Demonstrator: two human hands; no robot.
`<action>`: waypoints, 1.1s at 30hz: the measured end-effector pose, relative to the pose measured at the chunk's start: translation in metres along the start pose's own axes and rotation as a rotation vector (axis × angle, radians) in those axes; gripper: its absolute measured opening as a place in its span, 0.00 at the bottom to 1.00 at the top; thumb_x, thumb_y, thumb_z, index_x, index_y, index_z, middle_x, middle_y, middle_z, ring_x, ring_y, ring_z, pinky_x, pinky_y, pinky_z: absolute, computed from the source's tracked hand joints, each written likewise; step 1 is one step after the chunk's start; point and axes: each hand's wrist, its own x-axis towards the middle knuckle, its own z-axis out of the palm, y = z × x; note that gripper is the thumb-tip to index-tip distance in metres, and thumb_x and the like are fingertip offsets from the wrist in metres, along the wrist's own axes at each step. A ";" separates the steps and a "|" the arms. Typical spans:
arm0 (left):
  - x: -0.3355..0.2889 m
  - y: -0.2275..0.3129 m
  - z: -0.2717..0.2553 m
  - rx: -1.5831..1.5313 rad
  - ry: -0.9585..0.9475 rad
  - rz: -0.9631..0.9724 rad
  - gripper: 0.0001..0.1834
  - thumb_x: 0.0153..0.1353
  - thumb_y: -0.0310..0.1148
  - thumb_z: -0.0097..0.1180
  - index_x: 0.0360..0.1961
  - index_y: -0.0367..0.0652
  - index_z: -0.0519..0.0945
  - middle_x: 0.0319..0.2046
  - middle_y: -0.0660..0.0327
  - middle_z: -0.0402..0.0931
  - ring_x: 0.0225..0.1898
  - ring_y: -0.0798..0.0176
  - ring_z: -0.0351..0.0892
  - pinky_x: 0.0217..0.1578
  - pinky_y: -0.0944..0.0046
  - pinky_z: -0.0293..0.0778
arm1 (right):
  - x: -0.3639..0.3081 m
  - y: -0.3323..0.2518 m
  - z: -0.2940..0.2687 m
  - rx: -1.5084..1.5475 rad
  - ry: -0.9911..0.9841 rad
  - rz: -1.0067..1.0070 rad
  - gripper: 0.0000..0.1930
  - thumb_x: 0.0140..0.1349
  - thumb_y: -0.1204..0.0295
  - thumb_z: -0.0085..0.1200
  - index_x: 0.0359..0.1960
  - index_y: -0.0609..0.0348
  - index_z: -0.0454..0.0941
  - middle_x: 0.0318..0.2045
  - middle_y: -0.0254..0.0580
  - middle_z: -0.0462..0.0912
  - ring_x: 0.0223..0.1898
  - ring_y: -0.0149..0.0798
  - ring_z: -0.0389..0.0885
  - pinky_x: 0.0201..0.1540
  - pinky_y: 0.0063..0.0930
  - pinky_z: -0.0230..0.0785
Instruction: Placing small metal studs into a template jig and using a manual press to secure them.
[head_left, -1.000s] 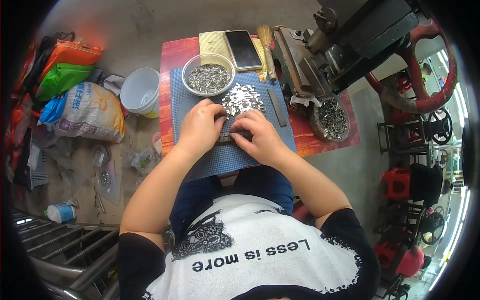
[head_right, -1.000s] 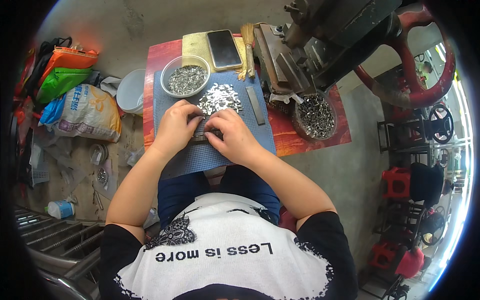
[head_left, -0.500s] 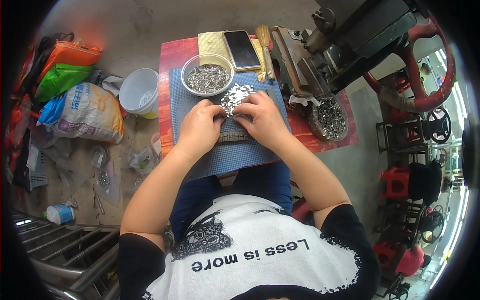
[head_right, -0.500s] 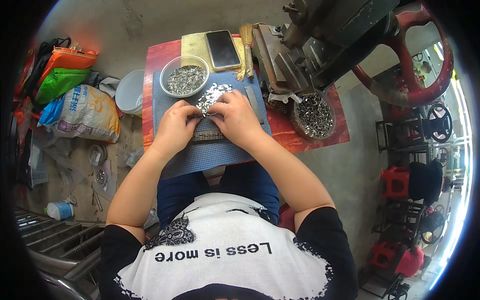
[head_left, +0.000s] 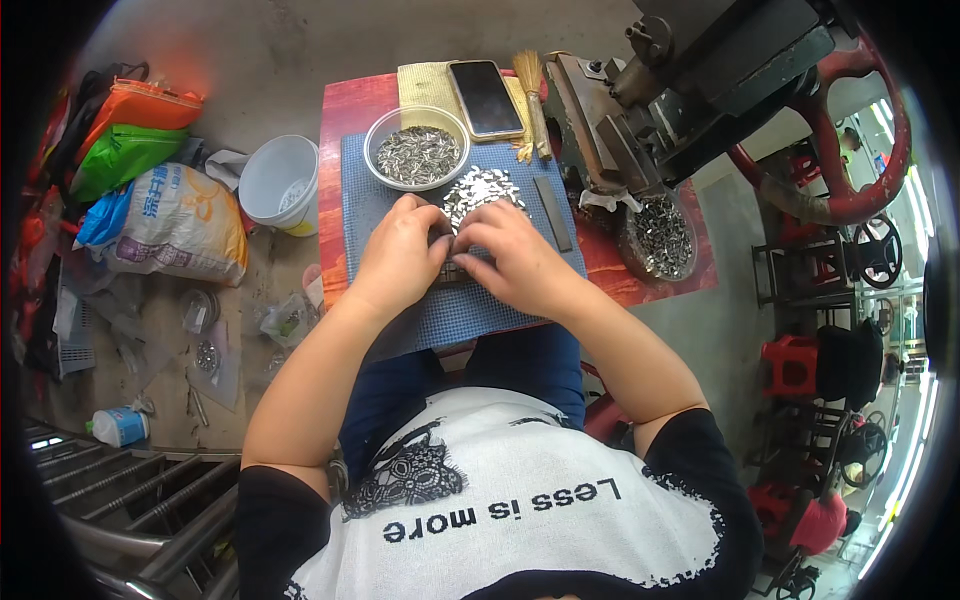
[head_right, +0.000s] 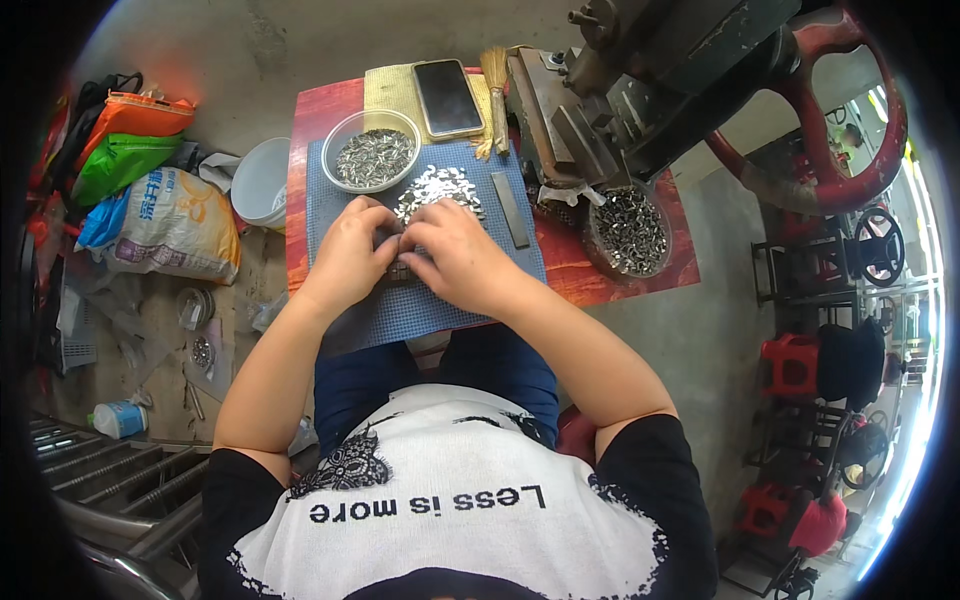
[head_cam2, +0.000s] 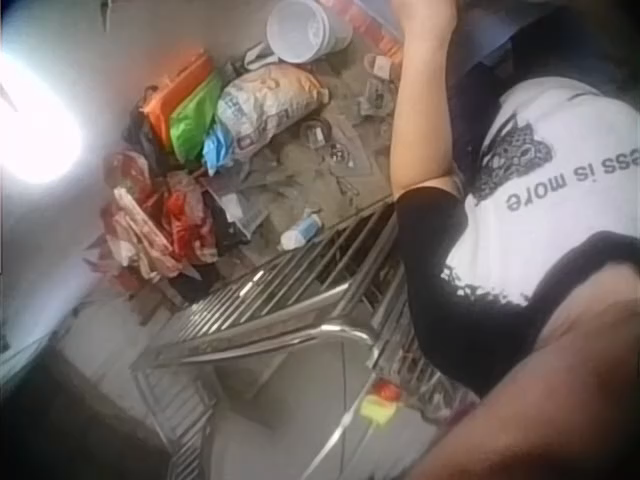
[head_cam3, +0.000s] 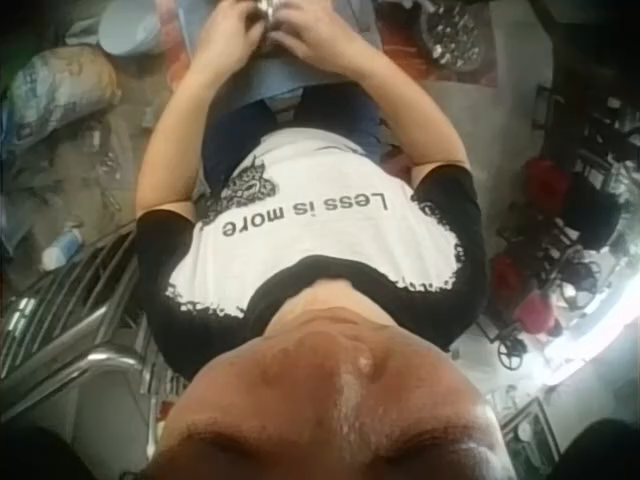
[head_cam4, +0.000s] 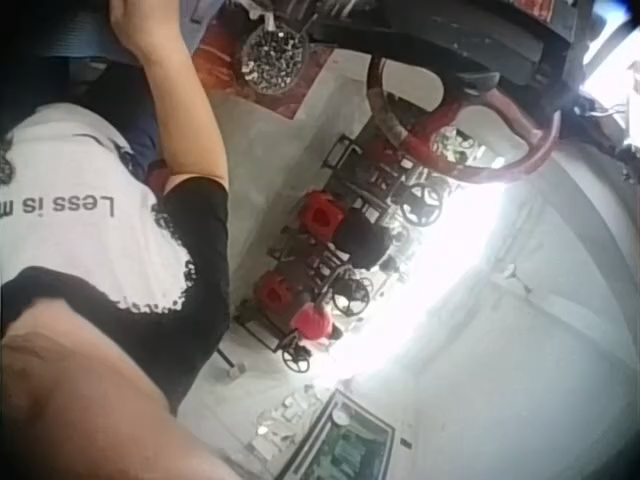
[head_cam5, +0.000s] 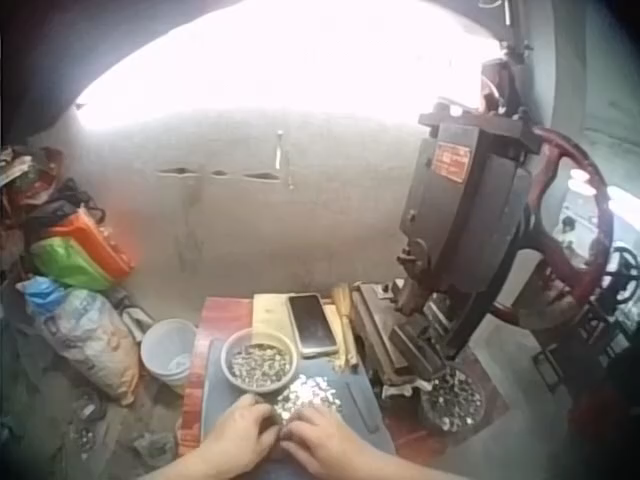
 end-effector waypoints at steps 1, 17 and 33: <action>0.000 -0.001 -0.002 -0.047 -0.015 -0.015 0.07 0.57 0.26 0.64 0.37 0.37 0.83 0.41 0.52 0.77 0.46 0.45 0.79 0.48 0.51 0.76 | -0.001 -0.002 0.002 0.011 -0.017 -0.013 0.07 0.57 0.75 0.64 0.36 0.61 0.79 0.41 0.44 0.78 0.48 0.50 0.74 0.54 0.41 0.66; -0.045 -0.006 -0.013 0.002 0.014 0.065 0.16 0.48 0.33 0.74 0.36 0.37 0.85 0.36 0.57 0.80 0.43 0.50 0.77 0.45 0.54 0.73 | -0.024 0.001 -0.011 -0.066 0.098 0.090 0.08 0.56 0.78 0.64 0.39 0.60 0.85 0.39 0.43 0.83 0.45 0.48 0.79 0.50 0.37 0.72; 0.026 0.003 -0.072 0.348 0.205 0.116 0.26 0.52 0.30 0.71 0.54 0.38 0.80 0.41 0.52 0.80 0.47 0.49 0.76 0.50 0.55 0.72 | -0.059 0.014 -0.016 -0.014 0.121 0.143 0.13 0.56 0.68 0.68 0.41 0.58 0.85 0.41 0.41 0.80 0.47 0.47 0.75 0.52 0.39 0.66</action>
